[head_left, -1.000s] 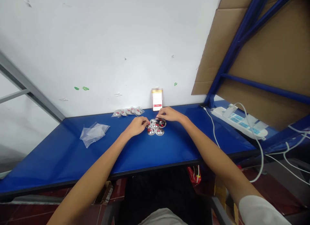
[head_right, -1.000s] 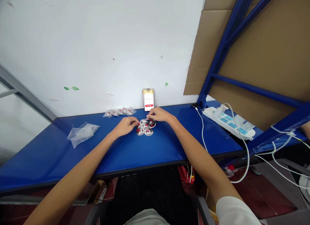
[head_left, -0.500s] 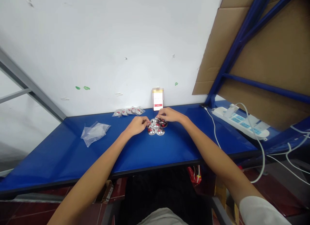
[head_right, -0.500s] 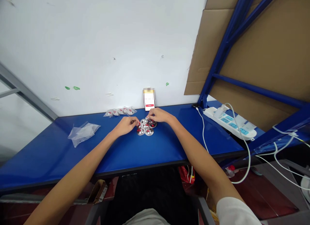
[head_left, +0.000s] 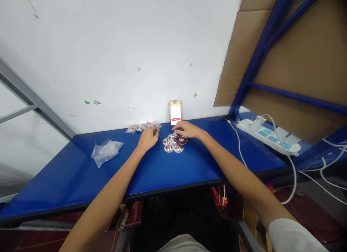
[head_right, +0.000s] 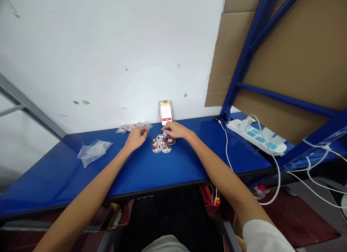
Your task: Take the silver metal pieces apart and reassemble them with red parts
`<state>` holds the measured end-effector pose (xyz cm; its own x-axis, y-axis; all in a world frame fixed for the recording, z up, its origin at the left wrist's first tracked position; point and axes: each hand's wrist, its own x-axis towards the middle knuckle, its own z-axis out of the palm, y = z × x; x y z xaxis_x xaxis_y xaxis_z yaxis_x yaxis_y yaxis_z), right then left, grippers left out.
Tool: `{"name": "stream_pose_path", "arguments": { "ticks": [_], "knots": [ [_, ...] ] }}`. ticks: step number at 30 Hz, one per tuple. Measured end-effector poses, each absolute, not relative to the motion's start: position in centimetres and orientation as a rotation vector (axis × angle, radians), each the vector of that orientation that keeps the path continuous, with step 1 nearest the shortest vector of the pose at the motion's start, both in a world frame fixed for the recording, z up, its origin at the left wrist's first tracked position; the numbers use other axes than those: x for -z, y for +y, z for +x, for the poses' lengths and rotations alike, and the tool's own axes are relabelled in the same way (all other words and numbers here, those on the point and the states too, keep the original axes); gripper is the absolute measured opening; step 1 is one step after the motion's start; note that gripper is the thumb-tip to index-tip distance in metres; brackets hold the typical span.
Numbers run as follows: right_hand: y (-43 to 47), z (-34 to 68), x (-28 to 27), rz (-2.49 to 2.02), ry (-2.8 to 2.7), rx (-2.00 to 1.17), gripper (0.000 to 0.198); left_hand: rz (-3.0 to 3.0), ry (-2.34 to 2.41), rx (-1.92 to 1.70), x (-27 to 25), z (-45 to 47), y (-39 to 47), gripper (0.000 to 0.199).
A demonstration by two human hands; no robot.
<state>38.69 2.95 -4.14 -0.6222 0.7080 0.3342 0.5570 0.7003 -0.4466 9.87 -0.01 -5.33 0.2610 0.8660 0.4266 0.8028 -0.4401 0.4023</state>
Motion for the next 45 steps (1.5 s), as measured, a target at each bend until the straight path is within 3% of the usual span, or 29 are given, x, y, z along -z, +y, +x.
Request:
{"name": "stream_pose_path", "arguments": {
  "ticks": [7,13,21,25,29,32,35,41,45],
  "knots": [
    [2.9,38.4,4.3,-0.954,-2.529,-0.456,0.028,2.664,1.728,-0.792,6.8,8.3,3.0,0.049],
    [2.3,38.2,3.5,-0.959,-2.548,-0.488,0.027,2.679,1.729,-0.715,7.0,7.8,3.7,0.033],
    [2.6,38.3,4.0,-0.949,-2.545,-0.434,0.024,2.63,1.767,-0.748,5.9,7.9,2.6,0.027],
    [2.5,38.3,4.0,-0.958,-2.462,-0.348,0.026,2.515,1.695,-0.933,5.7,8.0,2.5,0.021],
    [2.1,37.7,3.7,-0.936,-2.328,-0.313,0.03,2.009,1.471,-1.24,5.6,8.7,2.6,0.014],
    [1.7,36.4,3.7,-0.894,-2.177,-0.425,0.035,1.527,1.069,-1.248,5.4,9.5,1.9,0.015],
    [1.3,34.8,4.1,-0.926,-1.986,-0.633,0.041,1.304,0.787,-1.125,4.7,10.3,0.6,0.029],
    [1.0,32.8,5.1,-0.97,-1.742,-0.906,0.038,1.31,0.667,-0.965,3.2,11.8,-1.2,0.053],
    [0.8,32.7,4.6,-0.886,-1.653,-1.126,0.035,1.407,0.698,-1.037,3.2,12.5,-1.7,0.046]
  ]
}}
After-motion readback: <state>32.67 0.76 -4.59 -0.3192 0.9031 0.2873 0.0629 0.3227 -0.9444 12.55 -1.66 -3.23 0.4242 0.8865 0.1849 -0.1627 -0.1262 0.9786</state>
